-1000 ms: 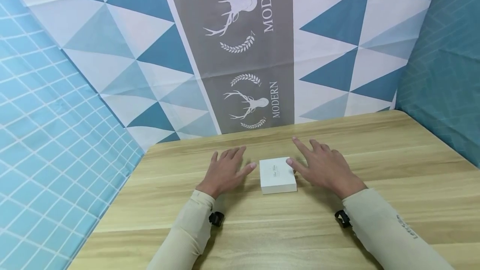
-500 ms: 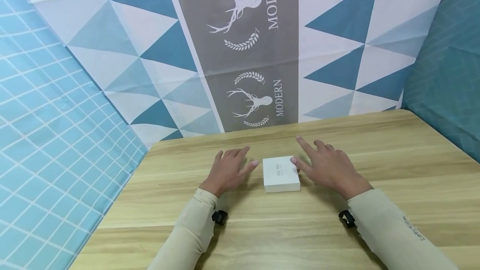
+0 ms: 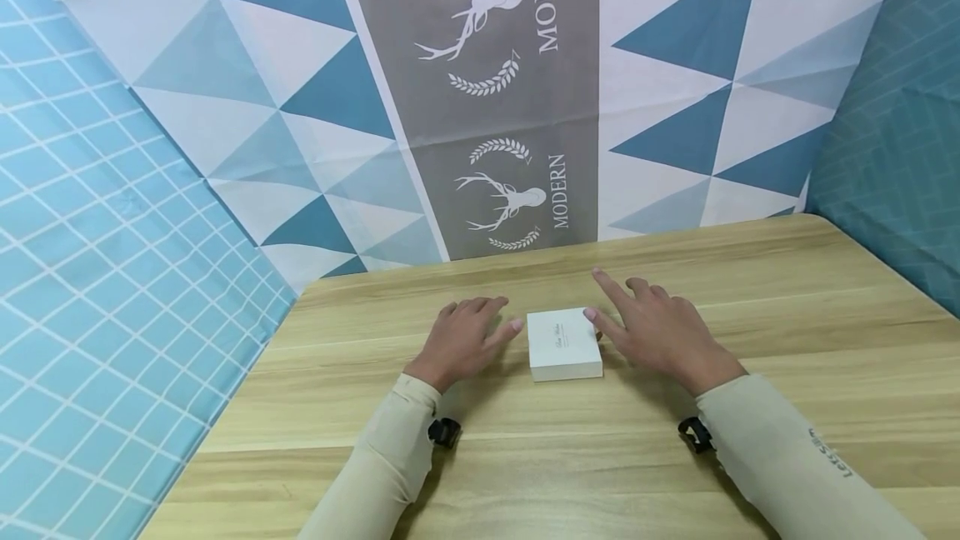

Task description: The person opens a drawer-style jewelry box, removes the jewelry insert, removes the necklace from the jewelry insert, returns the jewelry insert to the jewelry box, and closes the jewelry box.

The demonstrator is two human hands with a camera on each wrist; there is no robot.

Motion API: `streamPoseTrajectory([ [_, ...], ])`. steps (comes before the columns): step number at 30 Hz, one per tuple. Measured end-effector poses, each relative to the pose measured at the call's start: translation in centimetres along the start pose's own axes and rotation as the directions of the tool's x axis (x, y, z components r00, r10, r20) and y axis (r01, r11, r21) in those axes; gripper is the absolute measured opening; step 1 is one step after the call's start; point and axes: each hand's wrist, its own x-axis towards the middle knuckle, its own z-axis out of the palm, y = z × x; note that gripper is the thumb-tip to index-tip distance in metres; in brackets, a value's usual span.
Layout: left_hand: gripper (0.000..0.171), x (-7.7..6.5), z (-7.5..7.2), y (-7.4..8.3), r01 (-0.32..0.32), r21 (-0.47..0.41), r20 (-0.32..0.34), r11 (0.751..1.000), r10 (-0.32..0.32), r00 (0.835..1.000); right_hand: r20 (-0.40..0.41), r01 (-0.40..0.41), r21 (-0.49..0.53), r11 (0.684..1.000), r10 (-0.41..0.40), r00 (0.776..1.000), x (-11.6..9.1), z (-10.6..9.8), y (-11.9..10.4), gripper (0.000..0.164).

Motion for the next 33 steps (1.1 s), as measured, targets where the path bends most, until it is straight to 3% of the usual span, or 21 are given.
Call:
streamPoseTrajectory([
  [16,0.066,-0.09,-0.28,0.85,-0.016,-0.032,0.016,0.999,0.017,1.0,0.011,-0.016,0.006,1.0,0.016,1.0,0.22,-0.2,-0.13,0.067],
  [33,0.066,-0.07,-0.06,1.04,0.007,-0.033,0.015,0.999,-0.006,1.0,0.027,-0.018,0.032,0.999,0.017,0.999,0.18,-0.02,-0.29,0.068],
])
